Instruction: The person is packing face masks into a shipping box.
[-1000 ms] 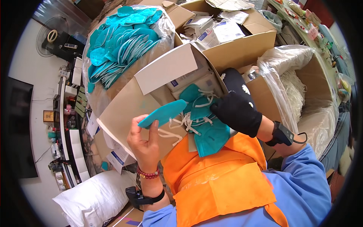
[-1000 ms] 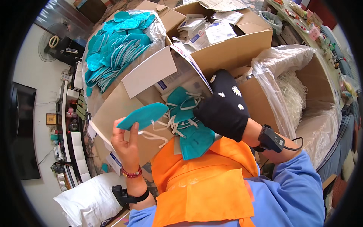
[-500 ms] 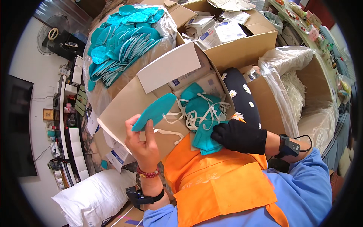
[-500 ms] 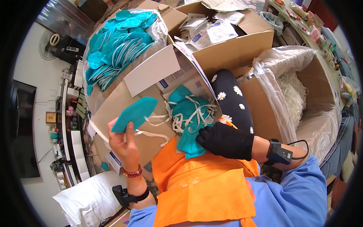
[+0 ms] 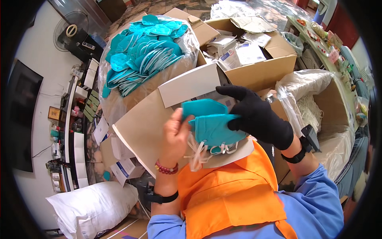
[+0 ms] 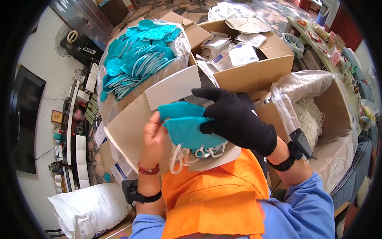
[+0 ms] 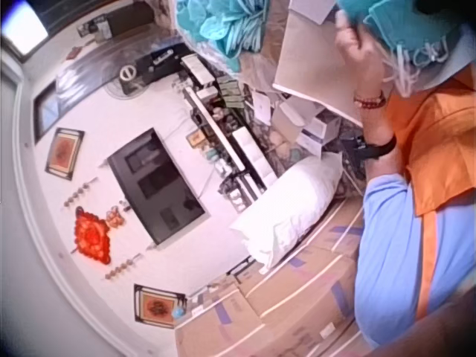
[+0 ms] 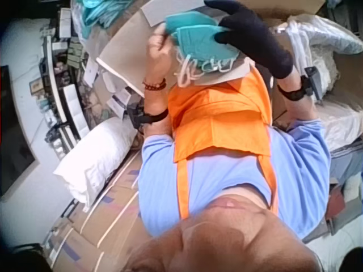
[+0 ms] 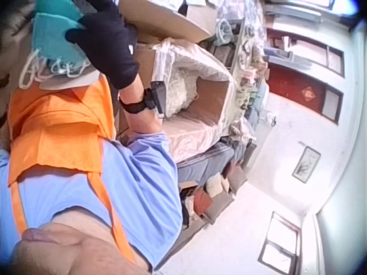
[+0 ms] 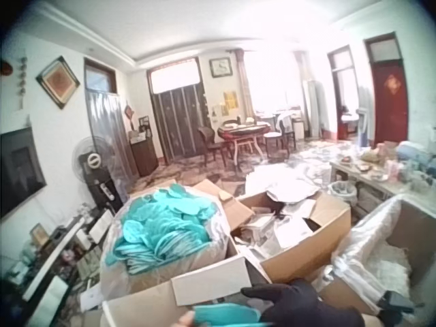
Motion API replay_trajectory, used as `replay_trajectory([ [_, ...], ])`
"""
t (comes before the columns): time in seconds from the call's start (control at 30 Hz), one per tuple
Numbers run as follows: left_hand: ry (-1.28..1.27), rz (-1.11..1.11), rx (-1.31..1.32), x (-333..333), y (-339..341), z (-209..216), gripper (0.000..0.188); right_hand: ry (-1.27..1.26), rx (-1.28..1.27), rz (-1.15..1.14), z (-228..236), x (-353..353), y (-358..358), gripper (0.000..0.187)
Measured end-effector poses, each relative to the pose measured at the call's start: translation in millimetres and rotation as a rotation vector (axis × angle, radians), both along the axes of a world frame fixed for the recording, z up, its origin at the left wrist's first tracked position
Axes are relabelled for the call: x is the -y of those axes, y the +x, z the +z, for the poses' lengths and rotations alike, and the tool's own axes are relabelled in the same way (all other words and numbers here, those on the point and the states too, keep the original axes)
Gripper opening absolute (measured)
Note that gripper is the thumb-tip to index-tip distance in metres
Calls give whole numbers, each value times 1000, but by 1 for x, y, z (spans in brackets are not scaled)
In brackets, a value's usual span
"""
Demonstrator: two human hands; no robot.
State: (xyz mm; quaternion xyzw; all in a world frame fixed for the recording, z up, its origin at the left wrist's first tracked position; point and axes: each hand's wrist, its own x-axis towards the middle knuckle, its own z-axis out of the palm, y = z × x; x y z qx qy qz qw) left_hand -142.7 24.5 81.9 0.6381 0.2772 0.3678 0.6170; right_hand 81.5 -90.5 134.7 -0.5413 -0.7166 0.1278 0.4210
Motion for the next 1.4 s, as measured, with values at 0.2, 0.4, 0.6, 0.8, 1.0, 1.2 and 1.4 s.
replay_trajectory([
  [0.2,-682,-272,261,22,21,3,37,-537,-539,-155,-16,-5,0,28],
  [0.4,-304,-407,-204,22,19,2,51,-539,-475,-172,-30,1,10,41],
  [0.6,253,-451,-310,23,23,-9,78,-172,-40,-255,-26,-1,-4,56],
  [0.8,144,-202,-467,39,26,-23,69,-153,-153,-314,-40,2,0,67],
  [1.0,249,-101,-422,38,30,-33,46,-120,-31,-445,-35,8,-11,61],
  [1.2,405,-40,-352,40,39,-14,23,-597,-611,-106,-48,13,20,62],
  [1.4,475,-157,-557,21,-1,-24,8,-531,-997,-266,0,39,75,30],
])
